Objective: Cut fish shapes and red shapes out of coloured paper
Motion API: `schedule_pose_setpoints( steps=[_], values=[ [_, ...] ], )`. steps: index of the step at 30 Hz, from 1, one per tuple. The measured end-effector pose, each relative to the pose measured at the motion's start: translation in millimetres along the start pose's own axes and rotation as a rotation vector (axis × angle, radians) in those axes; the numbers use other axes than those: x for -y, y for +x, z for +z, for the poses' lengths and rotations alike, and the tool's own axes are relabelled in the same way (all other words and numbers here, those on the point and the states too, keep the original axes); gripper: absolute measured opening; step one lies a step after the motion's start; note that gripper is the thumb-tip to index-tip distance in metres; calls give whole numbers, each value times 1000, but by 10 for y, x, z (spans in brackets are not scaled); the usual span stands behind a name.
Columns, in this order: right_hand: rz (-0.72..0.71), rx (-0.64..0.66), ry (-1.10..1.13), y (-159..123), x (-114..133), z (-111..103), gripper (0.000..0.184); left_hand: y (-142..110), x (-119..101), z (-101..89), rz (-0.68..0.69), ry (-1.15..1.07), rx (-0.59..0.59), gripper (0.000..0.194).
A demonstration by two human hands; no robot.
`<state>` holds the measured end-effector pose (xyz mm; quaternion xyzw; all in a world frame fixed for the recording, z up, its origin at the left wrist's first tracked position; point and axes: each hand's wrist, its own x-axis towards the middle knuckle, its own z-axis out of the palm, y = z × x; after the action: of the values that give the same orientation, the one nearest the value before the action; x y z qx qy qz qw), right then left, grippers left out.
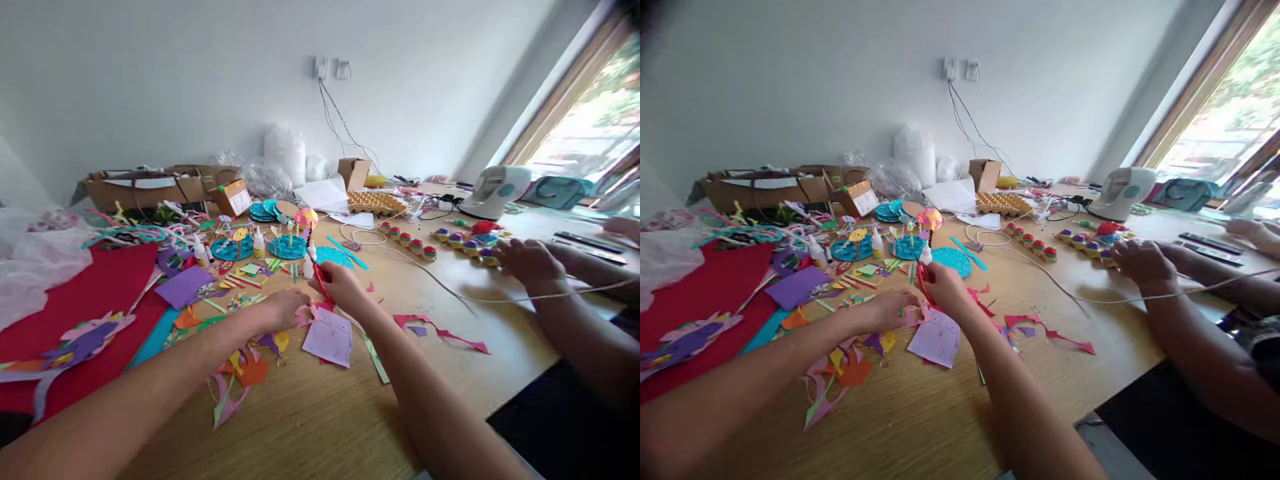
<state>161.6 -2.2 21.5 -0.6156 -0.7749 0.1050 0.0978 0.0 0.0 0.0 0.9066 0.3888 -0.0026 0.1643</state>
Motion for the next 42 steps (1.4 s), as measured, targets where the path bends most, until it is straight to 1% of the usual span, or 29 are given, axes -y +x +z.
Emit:
schedule_pose_setpoints(
  steps=[1,3,6,8,11,14,17,19,22,24,27,28,30,32,34,36,40,42],
  values=[
    [5,17,-10,-10,-34,21,22,2,-17,24,-3,5,1,27],
    [12,53,-32,-30,-98,57,16,3,-50,67,-9,15,-2,27],
    [9,112,-70,-59,-163,89,21,1,-82,115,-20,38,-18,23],
    [1,151,-95,-78,-177,95,20,7,-82,152,-25,49,-29,22],
    [-9,196,-132,-100,-162,98,17,33,-43,228,-32,50,-37,25],
    [-17,236,-165,-108,-140,110,20,53,14,268,-36,39,-42,25],
    [-22,278,-187,-106,-132,117,26,2,49,170,-26,16,-51,13],
    [-22,302,-193,-106,-128,103,28,-98,59,30,-26,0,-62,20],
    [-25,328,-190,-112,-109,55,26,-338,70,-192,-71,4,-73,24],
    [-29,335,-184,-118,-94,19,24,-532,73,-292,-94,11,-35,23],
    [-39,338,-169,-121,-95,-19,22,-799,52,-366,-73,2,95,20],
    [-43,336,-163,-119,-105,-24,21,-866,37,-380,-76,2,134,18],
    [-52,328,-152,-110,-132,-26,18,-942,-2,-396,-106,19,181,24],
    [-62,315,-141,-97,-158,-18,17,-934,-41,-386,-138,14,157,23],
    [-67,303,-134,-82,-172,3,18,-851,-76,-327,-163,-19,86,22],
    [-69,289,-129,-68,-170,37,19,-720,-111,-216,-169,-35,51,19],
    [-64,258,-122,-55,-146,129,21,-456,-178,60,-176,-30,27,26],
    [-58,253,-118,-56,-136,164,20,-366,-200,155,-188,-20,15,28]
  ],
)
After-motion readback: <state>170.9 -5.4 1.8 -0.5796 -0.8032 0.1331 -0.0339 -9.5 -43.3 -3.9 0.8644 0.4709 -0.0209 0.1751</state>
